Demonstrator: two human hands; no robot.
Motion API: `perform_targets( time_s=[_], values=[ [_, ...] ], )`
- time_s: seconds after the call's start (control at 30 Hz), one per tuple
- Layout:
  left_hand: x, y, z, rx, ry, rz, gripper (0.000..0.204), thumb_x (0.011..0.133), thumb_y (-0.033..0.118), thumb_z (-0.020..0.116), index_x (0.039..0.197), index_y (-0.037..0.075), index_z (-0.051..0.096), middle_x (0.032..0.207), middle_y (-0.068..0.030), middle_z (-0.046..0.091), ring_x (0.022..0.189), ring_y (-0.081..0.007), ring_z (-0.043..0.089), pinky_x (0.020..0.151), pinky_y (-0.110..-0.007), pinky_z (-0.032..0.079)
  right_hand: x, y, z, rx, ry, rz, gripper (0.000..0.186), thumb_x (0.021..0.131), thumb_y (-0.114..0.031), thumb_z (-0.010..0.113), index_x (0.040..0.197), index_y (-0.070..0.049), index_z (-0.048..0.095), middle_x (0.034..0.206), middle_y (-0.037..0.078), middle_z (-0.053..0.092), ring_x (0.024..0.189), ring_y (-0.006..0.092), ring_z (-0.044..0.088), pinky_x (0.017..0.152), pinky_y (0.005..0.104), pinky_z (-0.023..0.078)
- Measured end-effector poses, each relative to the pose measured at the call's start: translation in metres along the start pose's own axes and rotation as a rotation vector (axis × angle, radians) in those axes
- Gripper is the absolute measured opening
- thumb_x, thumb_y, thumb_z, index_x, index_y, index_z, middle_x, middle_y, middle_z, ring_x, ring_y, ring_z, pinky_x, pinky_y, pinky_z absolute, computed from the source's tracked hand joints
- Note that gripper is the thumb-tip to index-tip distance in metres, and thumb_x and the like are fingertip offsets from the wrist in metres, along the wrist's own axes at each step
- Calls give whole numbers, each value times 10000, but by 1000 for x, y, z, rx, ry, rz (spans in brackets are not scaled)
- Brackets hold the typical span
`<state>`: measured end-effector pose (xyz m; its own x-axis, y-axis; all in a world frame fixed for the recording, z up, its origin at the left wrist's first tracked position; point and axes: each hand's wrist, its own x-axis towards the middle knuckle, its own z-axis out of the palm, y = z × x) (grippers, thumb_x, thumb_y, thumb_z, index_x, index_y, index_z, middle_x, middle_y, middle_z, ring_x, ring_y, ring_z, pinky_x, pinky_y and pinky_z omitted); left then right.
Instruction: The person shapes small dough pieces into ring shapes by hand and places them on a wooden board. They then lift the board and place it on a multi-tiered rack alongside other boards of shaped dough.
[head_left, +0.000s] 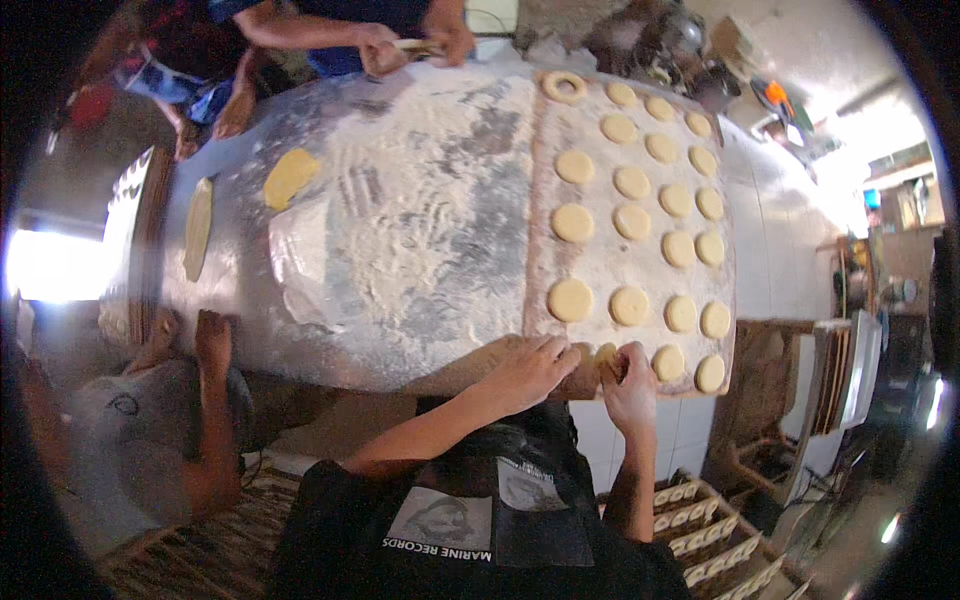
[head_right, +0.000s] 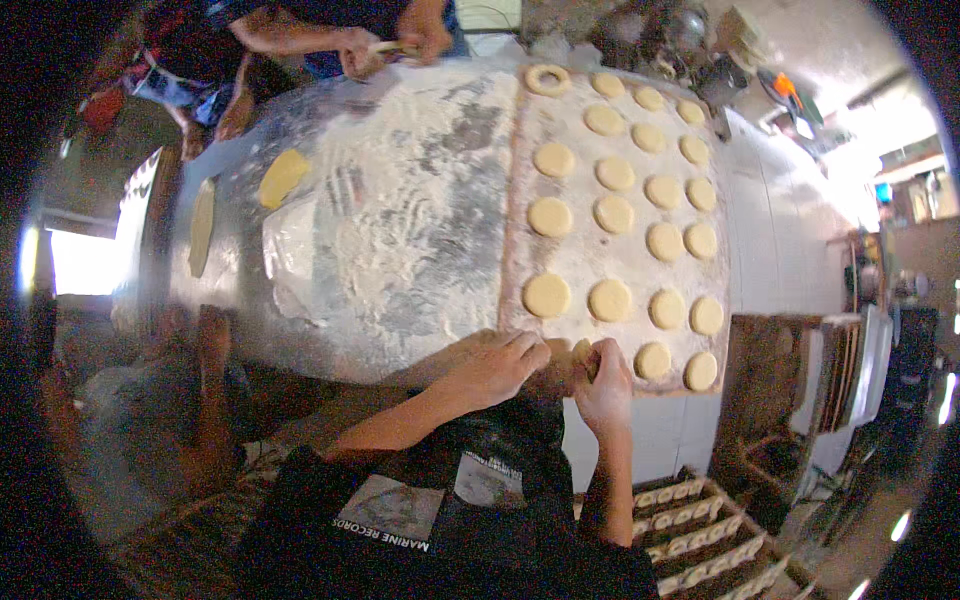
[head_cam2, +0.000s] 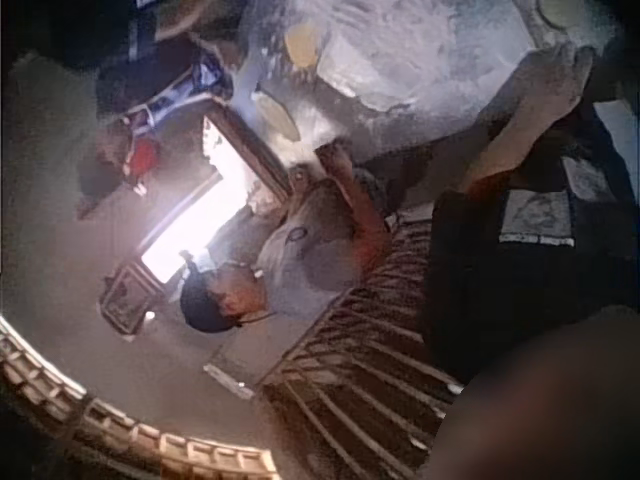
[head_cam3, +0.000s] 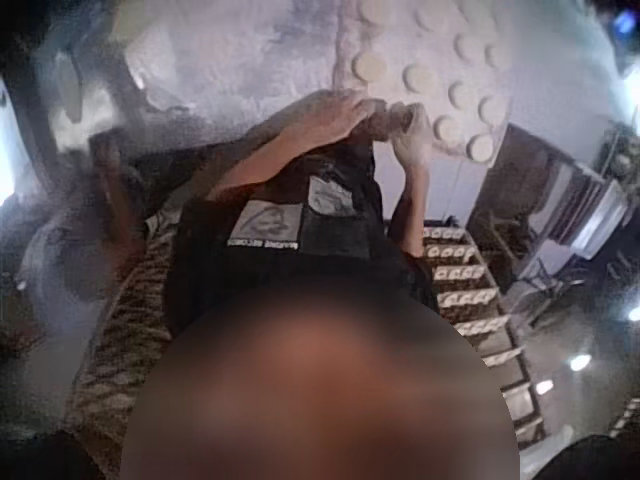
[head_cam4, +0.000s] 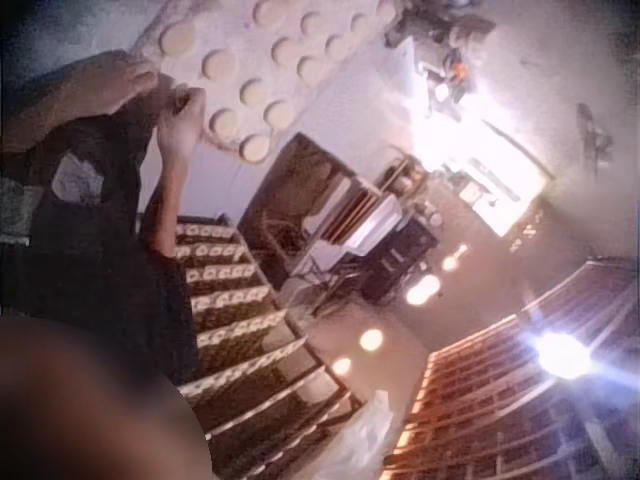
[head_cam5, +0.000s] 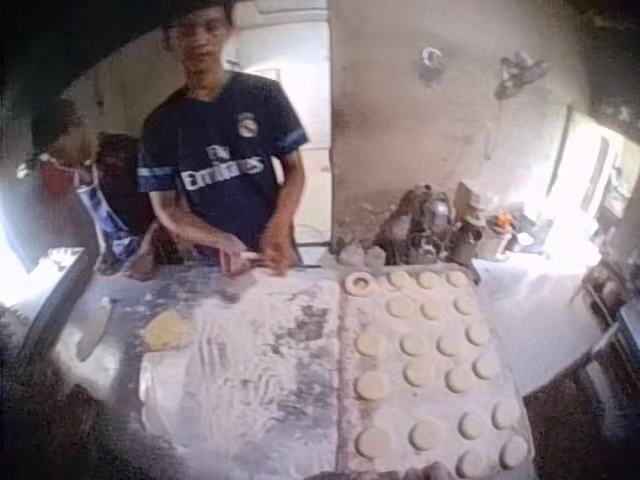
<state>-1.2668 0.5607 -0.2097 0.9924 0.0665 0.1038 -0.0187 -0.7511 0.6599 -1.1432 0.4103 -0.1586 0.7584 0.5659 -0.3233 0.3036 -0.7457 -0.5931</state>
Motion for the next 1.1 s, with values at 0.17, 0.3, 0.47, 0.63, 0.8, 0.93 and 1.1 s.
perform_targets(
  time_s=[0.17, 0.3, 0.47, 0.63, 0.8, 0.93, 1.1],
  values=[
    [-28, -26, -45, -665, 128, -173, 191, 836, 25, 579, 1022, 15, 535, 949, -156, 565, 959, -318, 578, 824, -400, 468, 36, -76, 18, 393, -64, -260, 425, 811, -46, 680, 1198, -33, 504, 945, 104, 624, 911, 193, 626, 828, 347, 503],
    [-80, -57, -108, -610, 409, -373, 175, 872, 65, 573, 1036, 6, 560, 981, -163, 567, 947, -327, 597, 839, -398, 475, 111, -141, 94, 474, -293, -406, 345, 838, -67, 660, 1171, -36, 575, 995, 98, 643, 975, 142, 611, 867, 319, 492],
    [-129, -120, -138, -231, 315, -486, 167, 887, 55, 542, 1051, 27, 562, 1073, -166, 543, 1013, -364, 573, 865, -437, 478, 142, -218, 190, 96, -482, -527, 398, 809, -140, 662, 1193, -66, 592, 1056, 160, 640, 961, 281, 635, 877, 385, 499],
    [-144, -126, -124, 129, 453, -645, 259, 886, 74, 552, 1144, 62, 547, 1150, -208, 520, 1035, -400, 563, 871, -479, 474, 145, -235, 203, -396, -256, -638, 467, 766, -207, 646, 1199, -56, 559, 1185, 183, 575, 1106, 385, 553, 935, 462, 457],
    [-130, -122, -135, -152, 702, -891, 285, 916, 138, 552, 1188, 53, 551, 1060, -252, 586, 951, -422, 598, 850, -480, 493, 139, -253, 218, -267, -449, -568, 368, 801, -227, 652, 1088, -25, 541, 1049, 189, 631, 977, 373, 617, 875, 461, 482],
    [-127, -146, -140, -254, 758, -776, 294, 929, 201, 586, 1131, -13, 604, 928, -228, 652, 848, -370, 643, 809, -412, 518, 117, -258, 169, 55, -491, -482, 368, 802, -199, 721, 1039, -40, 489, 950, 129, 625, 879, 271, 636, 812, 375, 495],
    [-111, -112, -184, -1004, 706, -568, 303, 877, 207, 701, 1079, -18, 676, 901, -117, 701, 831, -145, 658, 791, -274, 520, 90, -240, 134, 569, -556, -504, 441, 785, -48, 699, 1107, -93, 401, 926, 43, 536, 872, 142, 589, 787, 328, 487]
  ],
)
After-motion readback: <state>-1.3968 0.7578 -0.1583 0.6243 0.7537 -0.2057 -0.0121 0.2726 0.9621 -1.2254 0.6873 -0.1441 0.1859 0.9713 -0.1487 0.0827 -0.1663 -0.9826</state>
